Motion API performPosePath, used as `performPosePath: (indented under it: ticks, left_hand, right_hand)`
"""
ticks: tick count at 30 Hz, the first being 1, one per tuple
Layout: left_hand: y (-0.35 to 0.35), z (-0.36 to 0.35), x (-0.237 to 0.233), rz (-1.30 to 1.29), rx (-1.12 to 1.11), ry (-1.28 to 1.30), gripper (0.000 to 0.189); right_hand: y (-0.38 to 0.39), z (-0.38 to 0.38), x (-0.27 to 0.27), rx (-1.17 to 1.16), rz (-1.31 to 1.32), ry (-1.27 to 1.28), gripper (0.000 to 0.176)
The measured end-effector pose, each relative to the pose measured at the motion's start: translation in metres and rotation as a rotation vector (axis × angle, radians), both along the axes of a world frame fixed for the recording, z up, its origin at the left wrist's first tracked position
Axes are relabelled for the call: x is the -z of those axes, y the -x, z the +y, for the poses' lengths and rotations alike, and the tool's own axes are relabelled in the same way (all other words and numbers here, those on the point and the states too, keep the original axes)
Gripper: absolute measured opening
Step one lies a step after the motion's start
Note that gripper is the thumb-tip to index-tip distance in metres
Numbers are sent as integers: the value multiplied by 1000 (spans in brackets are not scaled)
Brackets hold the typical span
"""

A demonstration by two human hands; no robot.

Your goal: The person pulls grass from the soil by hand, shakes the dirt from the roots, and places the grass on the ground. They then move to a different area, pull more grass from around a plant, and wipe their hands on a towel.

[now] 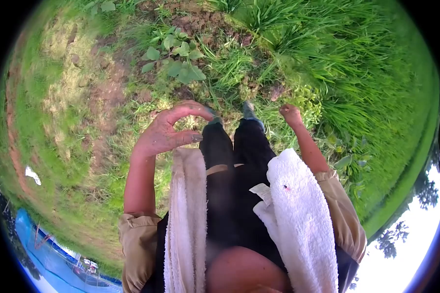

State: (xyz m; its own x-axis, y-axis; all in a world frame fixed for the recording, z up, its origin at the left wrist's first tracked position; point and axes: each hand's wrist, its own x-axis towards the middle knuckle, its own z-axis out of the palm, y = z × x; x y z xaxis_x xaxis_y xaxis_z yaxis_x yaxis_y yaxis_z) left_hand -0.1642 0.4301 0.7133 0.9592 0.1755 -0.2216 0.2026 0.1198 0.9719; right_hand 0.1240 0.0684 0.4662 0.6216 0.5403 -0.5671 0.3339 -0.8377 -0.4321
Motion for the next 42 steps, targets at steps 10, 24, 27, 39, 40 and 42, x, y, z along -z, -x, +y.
performPosePath:
  ticks: [10, 24, 27, 39, 40, 42]
  left_hand:
    - [-73, -49, -96, -690, 483, 92, 18]
    - [-21, -16, -131, -1023, 369, 584, 12]
    - [0, -7, -127, -999, 331, 558, 12]
    - [19, -5, -143, -1245, 280, 479, 15]
    - [24, -3, -147, -1257, 284, 465, 15]
    - [36, 3, -150, -1280, 251, 439, 16]
  right_hand:
    - [11, 30, 2, -80, 104, 0, 21]
    - [21, 43, -13, -126, 99, 94, 31]
    - [12, 43, -1, -124, 33, 119, 32]
    - [20, 69, 18, -373, 84, -58, 15]
    - [22, 72, 23, -354, 115, -63, 15]
    - [36, 68, 24, -361, 168, -43, 16]
